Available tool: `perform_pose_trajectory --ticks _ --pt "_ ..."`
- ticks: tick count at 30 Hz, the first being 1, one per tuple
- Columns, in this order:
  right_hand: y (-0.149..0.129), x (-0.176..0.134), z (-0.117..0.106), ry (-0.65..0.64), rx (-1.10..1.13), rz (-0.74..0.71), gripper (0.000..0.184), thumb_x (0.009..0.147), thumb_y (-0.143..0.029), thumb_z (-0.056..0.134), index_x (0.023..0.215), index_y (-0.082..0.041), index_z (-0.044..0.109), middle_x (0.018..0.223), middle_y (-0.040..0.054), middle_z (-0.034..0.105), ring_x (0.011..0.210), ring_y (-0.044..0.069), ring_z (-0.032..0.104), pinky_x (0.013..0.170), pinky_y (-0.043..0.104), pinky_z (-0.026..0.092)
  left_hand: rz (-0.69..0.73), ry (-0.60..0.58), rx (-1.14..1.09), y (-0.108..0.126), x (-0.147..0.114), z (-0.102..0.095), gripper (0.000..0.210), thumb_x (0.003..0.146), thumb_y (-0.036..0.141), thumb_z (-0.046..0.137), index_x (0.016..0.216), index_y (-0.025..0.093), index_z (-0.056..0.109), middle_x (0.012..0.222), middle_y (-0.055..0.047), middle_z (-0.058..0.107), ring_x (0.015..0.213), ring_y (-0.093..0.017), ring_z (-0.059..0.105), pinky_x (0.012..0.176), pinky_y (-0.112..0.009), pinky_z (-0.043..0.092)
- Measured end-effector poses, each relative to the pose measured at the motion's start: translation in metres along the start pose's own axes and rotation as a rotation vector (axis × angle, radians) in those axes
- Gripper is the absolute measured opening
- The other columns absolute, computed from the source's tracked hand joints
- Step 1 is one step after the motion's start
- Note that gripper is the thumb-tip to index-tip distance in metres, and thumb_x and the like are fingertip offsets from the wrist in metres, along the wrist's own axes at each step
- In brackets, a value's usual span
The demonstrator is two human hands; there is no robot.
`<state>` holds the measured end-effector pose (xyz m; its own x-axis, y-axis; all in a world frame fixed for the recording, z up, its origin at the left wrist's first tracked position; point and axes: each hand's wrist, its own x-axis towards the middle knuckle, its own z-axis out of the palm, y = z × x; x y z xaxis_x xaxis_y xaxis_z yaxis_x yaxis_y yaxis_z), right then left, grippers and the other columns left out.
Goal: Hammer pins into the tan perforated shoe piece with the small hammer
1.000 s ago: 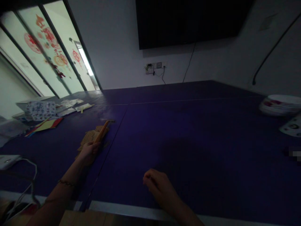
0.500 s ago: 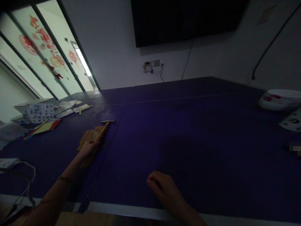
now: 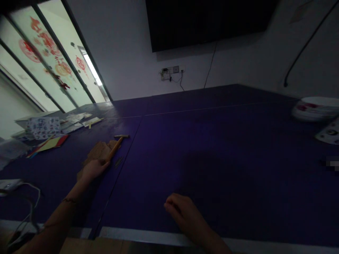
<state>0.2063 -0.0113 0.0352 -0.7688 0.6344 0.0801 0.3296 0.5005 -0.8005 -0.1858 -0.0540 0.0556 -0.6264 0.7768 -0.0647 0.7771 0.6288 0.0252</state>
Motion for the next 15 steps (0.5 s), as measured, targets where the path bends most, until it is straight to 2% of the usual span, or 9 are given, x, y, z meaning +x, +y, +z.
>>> perform_pose_trajectory --ticks 4,6,10,11,12,15 --pt "0.008 0.002 -0.004 -0.005 -0.035 -0.014 0.026 0.085 -0.031 0.037 0.069 -0.017 0.052 0.066 0.0009 0.056 0.062 0.011 0.051 0.058 0.023 0.037 0.015 0.002 0.175 0.008 -0.008 -0.003 0.051 0.076 0.052 0.030 0.095 0.018 0.063 0.084 -0.013 0.065 0.080 -0.030 0.061 0.064 -0.035 0.044" --pt "0.014 0.004 -0.009 -0.009 -0.071 -0.015 0.026 0.086 -0.031 0.037 0.069 -0.017 0.052 0.066 0.0011 0.056 0.062 0.011 0.051 0.058 0.023 0.037 0.030 0.052 0.216 0.013 -0.014 -0.005 0.051 0.077 0.052 0.029 0.097 0.017 0.061 0.086 -0.014 0.064 0.082 -0.030 0.060 0.064 -0.036 0.044" --pt "0.028 0.013 -0.020 -0.085 -0.194 -0.105 0.022 0.085 -0.029 0.039 0.074 -0.017 0.053 0.070 0.0020 0.057 0.064 0.012 0.052 0.059 0.024 0.038 0.142 0.326 0.201 0.042 -0.033 -0.002 0.050 0.081 0.047 0.028 0.103 0.012 0.055 0.093 -0.016 0.060 0.087 -0.028 0.057 0.065 -0.035 0.045" --pt "0.031 0.017 -0.023 -0.116 -0.235 -0.160 0.020 0.085 -0.028 0.040 0.075 -0.017 0.054 0.071 0.0024 0.057 0.066 0.012 0.052 0.060 0.024 0.038 0.217 0.402 0.168 0.056 -0.039 0.001 0.047 0.082 0.045 0.029 0.102 0.011 0.055 0.093 -0.016 0.060 0.087 -0.027 0.057 0.067 -0.035 0.045" --pt "0.033 0.021 -0.025 -0.147 -0.274 -0.224 0.019 0.084 -0.028 0.041 0.076 -0.017 0.054 0.073 0.0029 0.058 0.068 0.013 0.053 0.061 0.025 0.039 0.356 0.453 0.123 0.072 -0.047 0.005 0.044 0.083 0.042 0.030 0.100 0.011 0.056 0.092 -0.015 0.060 0.087 -0.026 0.057 0.070 -0.035 0.045" --pt "0.039 0.032 -0.027 -0.180 -0.375 -0.435 0.016 0.082 -0.027 0.044 0.082 -0.017 0.056 0.079 0.0050 0.061 0.074 0.015 0.053 0.067 0.028 0.041 0.903 0.554 -0.071 0.128 -0.073 0.023 0.036 0.083 0.035 0.036 0.106 0.012 0.052 0.100 -0.014 0.060 0.093 -0.022 0.054 0.080 -0.035 0.043"
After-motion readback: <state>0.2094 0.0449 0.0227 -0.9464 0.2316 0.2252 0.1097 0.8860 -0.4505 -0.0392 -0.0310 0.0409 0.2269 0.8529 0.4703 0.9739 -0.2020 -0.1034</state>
